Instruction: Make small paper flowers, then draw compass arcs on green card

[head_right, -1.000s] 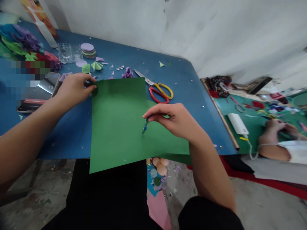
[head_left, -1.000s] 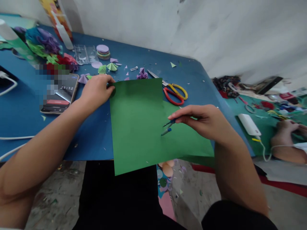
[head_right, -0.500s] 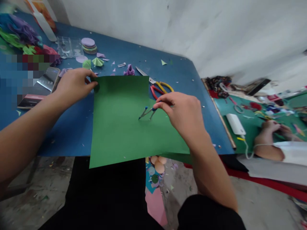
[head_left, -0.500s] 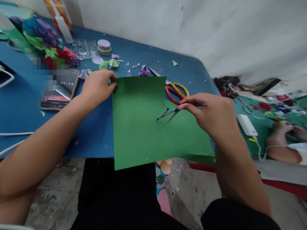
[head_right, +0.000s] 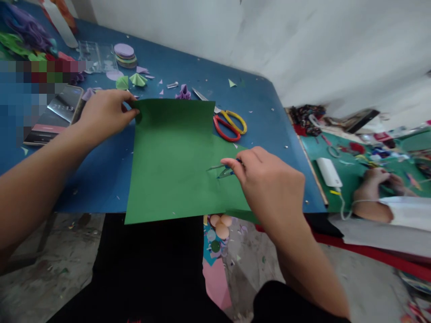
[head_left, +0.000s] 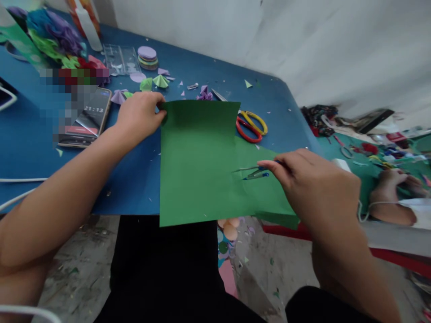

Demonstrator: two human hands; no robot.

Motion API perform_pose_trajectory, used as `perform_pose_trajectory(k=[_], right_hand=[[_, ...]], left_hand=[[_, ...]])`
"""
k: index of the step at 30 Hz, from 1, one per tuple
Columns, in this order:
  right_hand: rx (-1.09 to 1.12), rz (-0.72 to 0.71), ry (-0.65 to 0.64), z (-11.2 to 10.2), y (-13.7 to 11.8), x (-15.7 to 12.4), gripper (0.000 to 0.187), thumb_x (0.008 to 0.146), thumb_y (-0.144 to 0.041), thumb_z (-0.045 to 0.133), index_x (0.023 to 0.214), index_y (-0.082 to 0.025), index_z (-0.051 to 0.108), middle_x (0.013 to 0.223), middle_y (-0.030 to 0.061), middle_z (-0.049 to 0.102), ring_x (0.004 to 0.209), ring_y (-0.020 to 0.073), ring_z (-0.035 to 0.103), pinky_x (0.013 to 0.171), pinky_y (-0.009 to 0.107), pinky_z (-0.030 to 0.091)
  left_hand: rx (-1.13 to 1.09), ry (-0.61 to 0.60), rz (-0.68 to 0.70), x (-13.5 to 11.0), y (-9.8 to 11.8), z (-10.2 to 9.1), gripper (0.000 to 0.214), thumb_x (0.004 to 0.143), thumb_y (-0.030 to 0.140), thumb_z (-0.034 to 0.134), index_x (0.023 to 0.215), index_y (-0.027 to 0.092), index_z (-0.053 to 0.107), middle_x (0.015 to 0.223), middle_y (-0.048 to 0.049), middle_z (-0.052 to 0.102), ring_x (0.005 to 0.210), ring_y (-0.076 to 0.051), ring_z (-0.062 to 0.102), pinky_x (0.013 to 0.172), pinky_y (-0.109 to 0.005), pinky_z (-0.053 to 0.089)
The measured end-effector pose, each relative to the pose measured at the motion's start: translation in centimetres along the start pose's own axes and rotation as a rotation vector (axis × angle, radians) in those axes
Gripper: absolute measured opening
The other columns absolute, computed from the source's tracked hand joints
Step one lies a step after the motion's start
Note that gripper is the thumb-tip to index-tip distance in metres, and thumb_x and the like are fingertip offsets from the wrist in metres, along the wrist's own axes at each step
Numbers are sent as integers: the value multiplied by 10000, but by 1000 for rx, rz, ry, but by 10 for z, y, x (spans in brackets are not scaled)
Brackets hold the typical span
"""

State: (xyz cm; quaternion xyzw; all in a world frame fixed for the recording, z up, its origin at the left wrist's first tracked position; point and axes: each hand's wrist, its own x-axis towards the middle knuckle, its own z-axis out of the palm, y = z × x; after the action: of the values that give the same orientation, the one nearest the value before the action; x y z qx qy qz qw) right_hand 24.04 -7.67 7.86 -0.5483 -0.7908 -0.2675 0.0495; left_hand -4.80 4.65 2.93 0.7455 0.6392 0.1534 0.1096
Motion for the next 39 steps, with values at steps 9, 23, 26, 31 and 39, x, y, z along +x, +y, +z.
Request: perform_pose_trajectory(k=[9,23,26,31,39], right_hand=[[123,48,-136,-5,-4,5,418,949,-481,415,660,-204,534,655,56,572,573,170,517,474,313,151],[60,-140,-104,-3,-3,16,397,965,-461,381,699,-201,519,686,52,582,607,159,529,469,288,204],[59,-136,-93,-1,0,14,397,970,-452,372,716,-197,539,700,55,595,625,163,545,474,281,227],[66,-128,-76,1,4,12,374,965,-446,390,771,-186,576,748,67,634,662,177,576,488,281,270],[363,-135,-84,7,5,13,235,952,-382,453,921,-209,609,892,60,694,777,195,647,605,286,424]], left_hand=[[-31,-32,-13,-2,2,0,319,865,313,454,1071,151,638,1083,-94,653,992,-268,570,850,-373,418],[-124,-140,356,-2,7,32,458,802,456,589,1133,140,585,1204,-120,586,1079,-258,568,920,-374,446],[-198,-138,249,-3,11,32,358,821,340,551,1115,142,594,1056,-91,651,910,-202,623,833,-330,477],[-174,-180,234,-4,12,21,288,799,300,506,1005,175,664,894,-53,688,801,-189,630,727,-304,475],[-50,-447,290,-5,4,2,299,716,350,544,929,213,705,767,-17,690,660,-167,619,600,-261,429]])
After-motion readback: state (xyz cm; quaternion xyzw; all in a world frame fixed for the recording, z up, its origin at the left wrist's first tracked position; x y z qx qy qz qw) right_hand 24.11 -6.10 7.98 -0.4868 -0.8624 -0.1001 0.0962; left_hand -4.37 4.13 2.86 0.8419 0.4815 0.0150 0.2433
